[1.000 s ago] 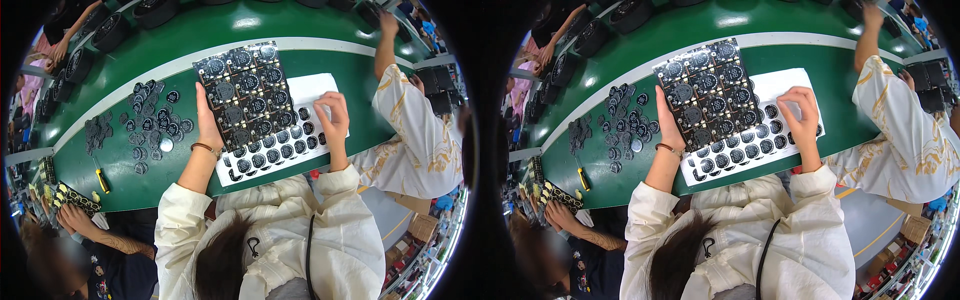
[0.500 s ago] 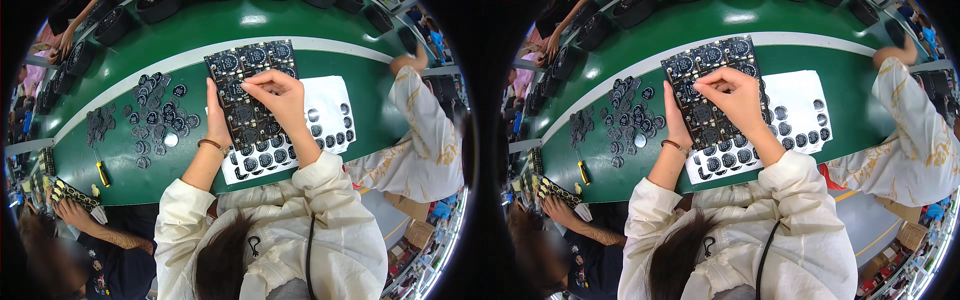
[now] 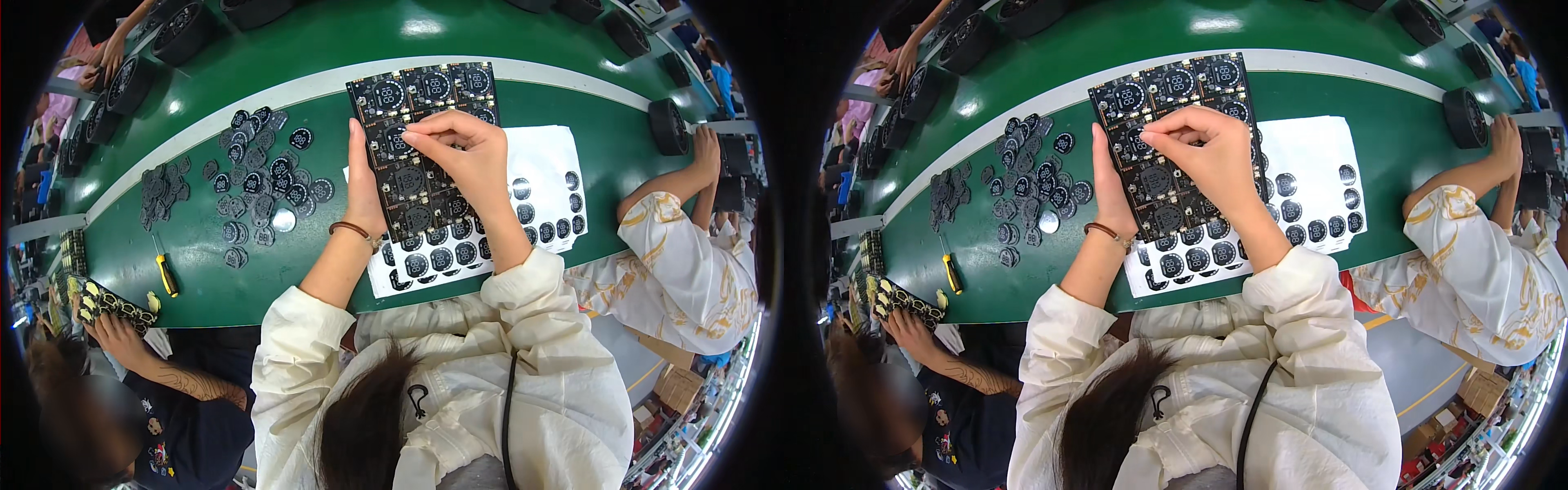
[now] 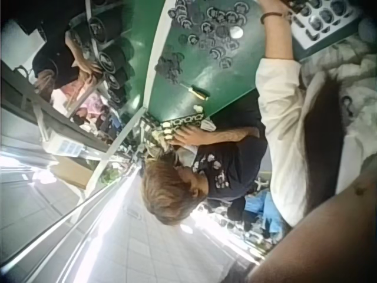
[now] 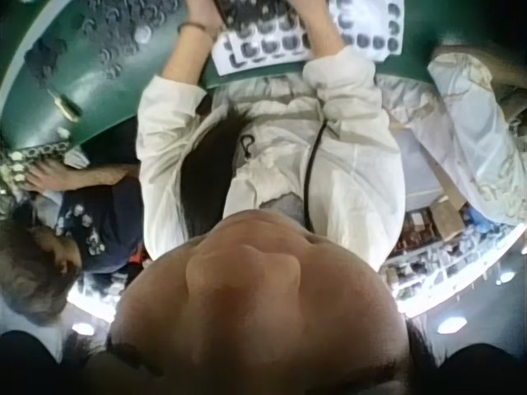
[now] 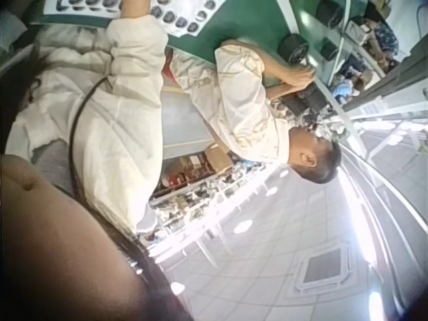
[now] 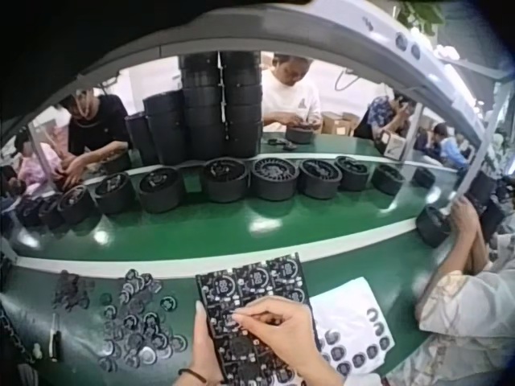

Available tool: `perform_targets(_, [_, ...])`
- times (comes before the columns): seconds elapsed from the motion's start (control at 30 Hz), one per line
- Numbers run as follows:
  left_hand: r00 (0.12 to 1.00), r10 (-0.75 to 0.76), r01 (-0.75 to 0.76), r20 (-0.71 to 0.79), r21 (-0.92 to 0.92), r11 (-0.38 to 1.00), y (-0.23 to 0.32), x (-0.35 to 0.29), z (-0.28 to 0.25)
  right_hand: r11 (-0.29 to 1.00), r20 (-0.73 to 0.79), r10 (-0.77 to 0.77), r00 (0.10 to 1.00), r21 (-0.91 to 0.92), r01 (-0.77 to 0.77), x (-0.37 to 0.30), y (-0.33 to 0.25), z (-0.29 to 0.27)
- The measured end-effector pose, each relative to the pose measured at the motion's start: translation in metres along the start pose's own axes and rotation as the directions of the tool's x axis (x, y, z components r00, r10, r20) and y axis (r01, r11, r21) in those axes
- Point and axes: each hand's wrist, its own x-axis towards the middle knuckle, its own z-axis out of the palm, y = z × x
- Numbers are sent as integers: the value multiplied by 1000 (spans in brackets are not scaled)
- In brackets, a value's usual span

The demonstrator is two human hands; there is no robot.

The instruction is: Manually placing small components onto circuit board panels at an assembly station.

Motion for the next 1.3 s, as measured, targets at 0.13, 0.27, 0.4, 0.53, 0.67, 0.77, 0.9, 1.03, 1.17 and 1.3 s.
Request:
perform_targets(0.13, [1000,6,-6,4,23,1000,0,0,1,999,-19,-36,999,-11,35,1,2,1])
perform_targets(0.27, [1000,7,-6,-23,36,999,1,-1,2,998,-35,-43,998,-39,41,0,2,2])
perform_targets(0.4, [999,3,-3,-40,1,1000,-1,-1,3,995,-57,-71,996,-69,67,0,1,4])
perform_targets(0.53, [999,14,-14,-43,3,1000,-1,-1,3,992,-28,-15,999,-128,11,-1,1,3])
perform_targets(0.67, [999,18,-18,-33,10,1000,0,-1,4,994,-48,-21,999,-111,16,-1,2,4])
perform_targets(0.77, [999,14,-13,-48,23,1000,0,-1,5,992,-55,-41,998,-119,34,-1,2,5])
perform_targets(0.9, [999,13,-12,-35,11,1000,0,-2,5,988,-74,-82,994,-141,71,-2,3,8])
perform_targets(1.03, [997,32,-29,-77,40,999,0,-3,4,956,-46,-151,987,-261,134,-4,2,9])
perform_targets(1.17, [997,47,-43,-60,74,996,-4,-1,3,947,-106,-207,973,-270,173,-3,-5,10])
perform_targets(1.3, [999,47,-47,-3,-27,999,-3,-2,8,899,-48,-382,923,-250,359,-11,-9,-4])
